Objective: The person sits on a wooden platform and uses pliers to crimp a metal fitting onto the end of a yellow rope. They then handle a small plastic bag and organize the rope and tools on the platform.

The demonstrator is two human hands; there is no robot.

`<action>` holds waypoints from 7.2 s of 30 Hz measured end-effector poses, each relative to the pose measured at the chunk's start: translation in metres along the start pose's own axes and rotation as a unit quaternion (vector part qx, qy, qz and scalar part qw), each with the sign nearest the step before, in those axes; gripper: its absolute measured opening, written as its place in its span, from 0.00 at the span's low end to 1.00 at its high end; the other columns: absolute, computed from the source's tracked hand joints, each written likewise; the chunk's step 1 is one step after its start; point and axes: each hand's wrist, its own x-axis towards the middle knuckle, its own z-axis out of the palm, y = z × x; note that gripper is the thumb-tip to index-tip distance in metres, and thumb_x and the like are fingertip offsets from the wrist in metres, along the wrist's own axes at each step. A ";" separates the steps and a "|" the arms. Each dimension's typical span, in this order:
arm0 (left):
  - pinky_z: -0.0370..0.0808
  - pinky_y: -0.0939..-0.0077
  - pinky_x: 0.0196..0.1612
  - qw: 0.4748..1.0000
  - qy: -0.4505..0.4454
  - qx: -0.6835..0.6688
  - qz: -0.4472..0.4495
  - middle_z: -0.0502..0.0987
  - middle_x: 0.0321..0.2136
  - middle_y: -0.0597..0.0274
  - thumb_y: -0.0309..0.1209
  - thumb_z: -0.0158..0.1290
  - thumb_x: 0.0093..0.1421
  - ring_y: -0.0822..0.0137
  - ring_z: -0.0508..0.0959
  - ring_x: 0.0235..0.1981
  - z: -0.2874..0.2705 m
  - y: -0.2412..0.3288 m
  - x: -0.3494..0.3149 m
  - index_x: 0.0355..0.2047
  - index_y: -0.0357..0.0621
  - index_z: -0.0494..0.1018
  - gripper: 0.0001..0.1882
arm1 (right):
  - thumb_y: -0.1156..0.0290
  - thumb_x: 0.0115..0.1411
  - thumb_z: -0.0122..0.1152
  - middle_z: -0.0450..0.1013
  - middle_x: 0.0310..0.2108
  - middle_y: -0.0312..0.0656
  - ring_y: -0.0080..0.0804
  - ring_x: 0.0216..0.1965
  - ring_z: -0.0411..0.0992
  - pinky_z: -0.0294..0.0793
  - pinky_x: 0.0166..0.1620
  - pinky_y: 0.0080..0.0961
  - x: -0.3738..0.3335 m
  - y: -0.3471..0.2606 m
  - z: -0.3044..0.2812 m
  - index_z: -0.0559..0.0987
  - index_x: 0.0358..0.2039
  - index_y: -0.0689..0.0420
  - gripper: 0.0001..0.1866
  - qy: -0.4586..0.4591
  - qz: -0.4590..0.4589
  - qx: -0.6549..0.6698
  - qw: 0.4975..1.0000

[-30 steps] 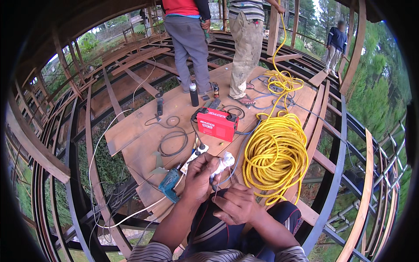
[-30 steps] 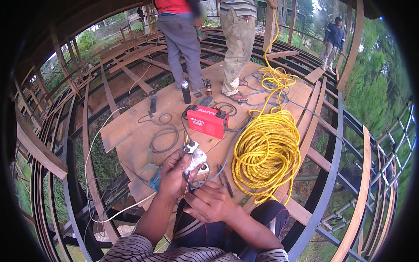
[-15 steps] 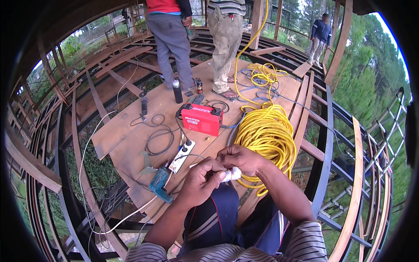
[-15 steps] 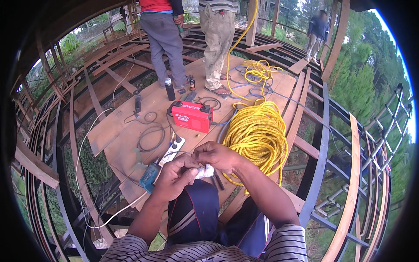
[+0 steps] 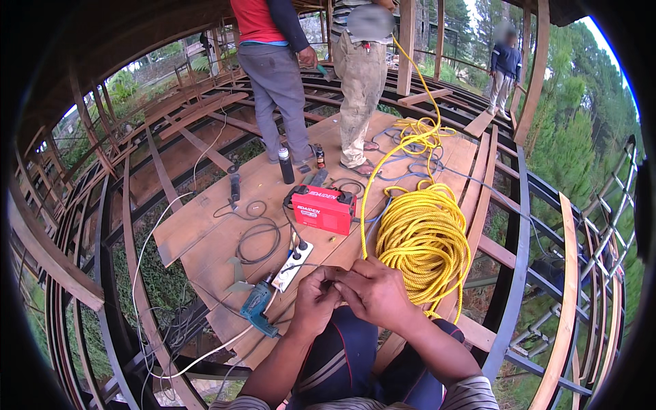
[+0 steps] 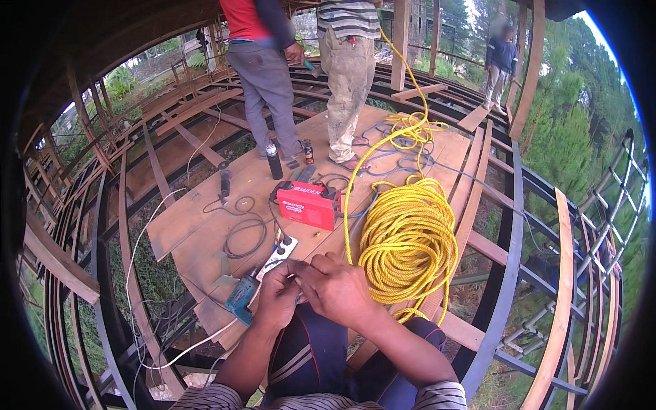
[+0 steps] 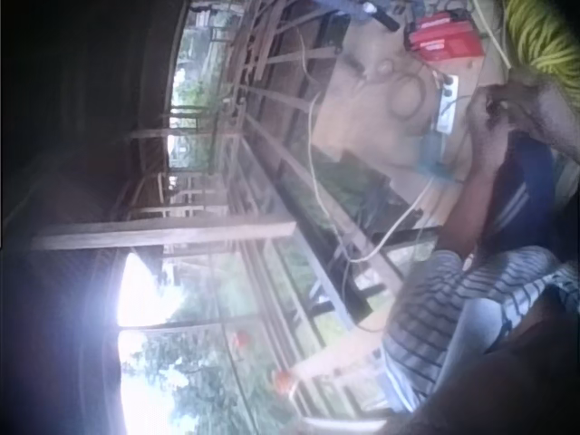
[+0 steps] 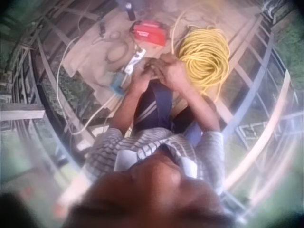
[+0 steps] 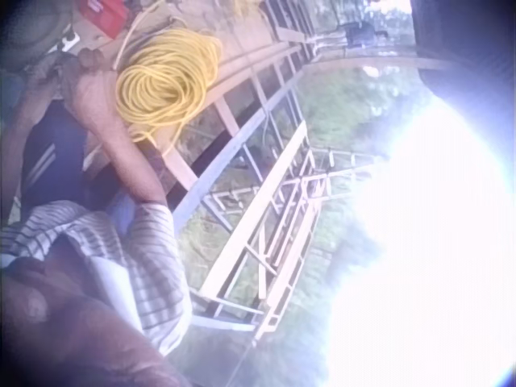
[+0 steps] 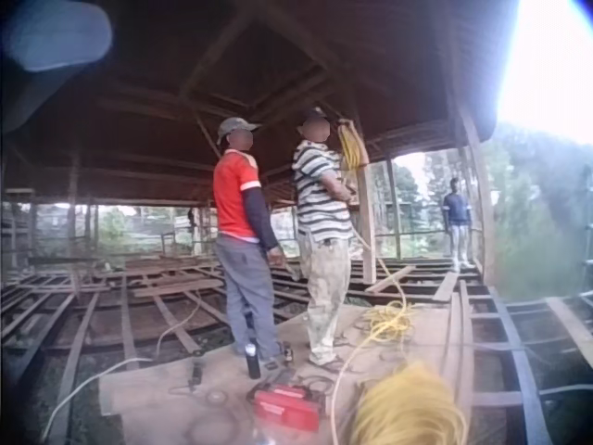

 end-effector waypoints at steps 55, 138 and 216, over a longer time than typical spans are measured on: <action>0.72 0.74 0.29 0.966 0.057 -0.240 -0.076 0.75 0.30 0.66 0.38 0.52 0.70 0.71 0.76 0.28 -0.013 0.080 -0.027 0.42 0.44 0.72 0.10 | 0.69 0.52 0.64 0.73 0.38 0.38 0.36 0.40 0.75 0.76 0.39 0.40 -0.018 -0.075 0.002 0.80 0.34 0.49 0.07 0.086 -0.140 -0.034 0.986; 0.69 0.80 0.34 0.975 -0.217 -0.019 -0.036 0.74 0.30 0.68 0.30 0.53 0.68 0.77 0.71 0.30 0.014 0.034 -0.022 0.43 0.40 0.75 0.07 | 0.68 0.61 0.60 0.80 0.37 0.31 0.31 0.30 0.80 0.75 0.27 0.29 0.010 -0.034 -0.091 0.80 0.49 0.49 0.14 -0.157 -0.022 0.043 0.986; 0.65 0.75 0.43 0.954 -0.286 -0.035 -0.078 0.65 0.44 0.60 0.38 0.56 0.66 0.71 0.65 0.40 0.224 -0.141 0.169 0.62 0.37 0.57 0.31 | 0.57 0.63 0.60 0.77 0.41 0.58 0.60 0.42 0.77 0.76 0.47 0.48 -0.219 0.121 -0.025 0.77 0.46 0.63 0.21 -0.164 0.364 0.156 0.904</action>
